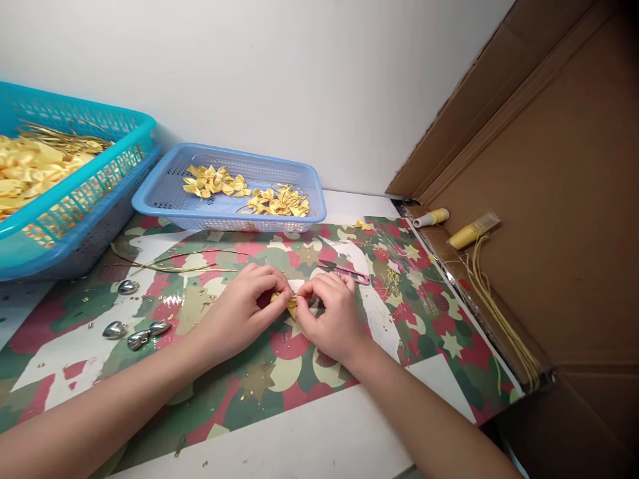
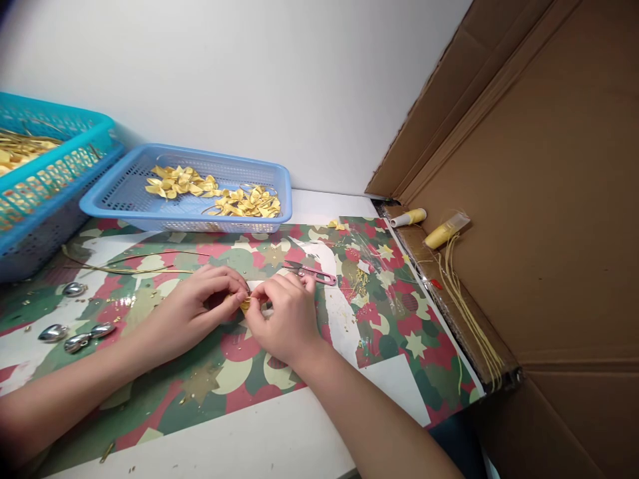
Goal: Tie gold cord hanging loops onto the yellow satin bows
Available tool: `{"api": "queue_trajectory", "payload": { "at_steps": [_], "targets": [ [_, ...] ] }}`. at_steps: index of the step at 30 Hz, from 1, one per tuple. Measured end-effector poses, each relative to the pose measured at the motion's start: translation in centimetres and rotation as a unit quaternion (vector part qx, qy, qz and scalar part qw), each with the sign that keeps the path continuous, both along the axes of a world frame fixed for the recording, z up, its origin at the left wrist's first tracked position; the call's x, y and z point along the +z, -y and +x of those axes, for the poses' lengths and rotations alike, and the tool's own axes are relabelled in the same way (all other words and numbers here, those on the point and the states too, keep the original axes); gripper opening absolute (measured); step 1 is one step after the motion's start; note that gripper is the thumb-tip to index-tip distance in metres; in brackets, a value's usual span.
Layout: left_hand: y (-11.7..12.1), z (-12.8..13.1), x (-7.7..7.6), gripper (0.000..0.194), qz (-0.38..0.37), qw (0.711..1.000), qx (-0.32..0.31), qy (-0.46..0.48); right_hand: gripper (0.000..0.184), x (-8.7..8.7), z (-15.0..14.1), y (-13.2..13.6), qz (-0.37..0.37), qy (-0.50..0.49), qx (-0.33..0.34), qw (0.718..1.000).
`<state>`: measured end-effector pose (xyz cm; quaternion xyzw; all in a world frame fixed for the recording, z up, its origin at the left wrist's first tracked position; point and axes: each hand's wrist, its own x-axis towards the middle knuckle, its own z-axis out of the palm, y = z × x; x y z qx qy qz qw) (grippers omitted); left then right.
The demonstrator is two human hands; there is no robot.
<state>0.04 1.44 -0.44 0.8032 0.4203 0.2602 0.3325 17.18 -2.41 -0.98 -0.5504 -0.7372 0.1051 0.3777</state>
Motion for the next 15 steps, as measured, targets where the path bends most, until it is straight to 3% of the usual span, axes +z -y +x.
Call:
{"api": "queue_trajectory", "payload": {
  "at_steps": [15],
  "targets": [
    [-0.10,0.12,0.23,0.035,-0.010,0.999,-0.037,-0.021,0.016,0.05,0.50,-0.19,0.098,0.110,0.025,0.989]
  ]
}}
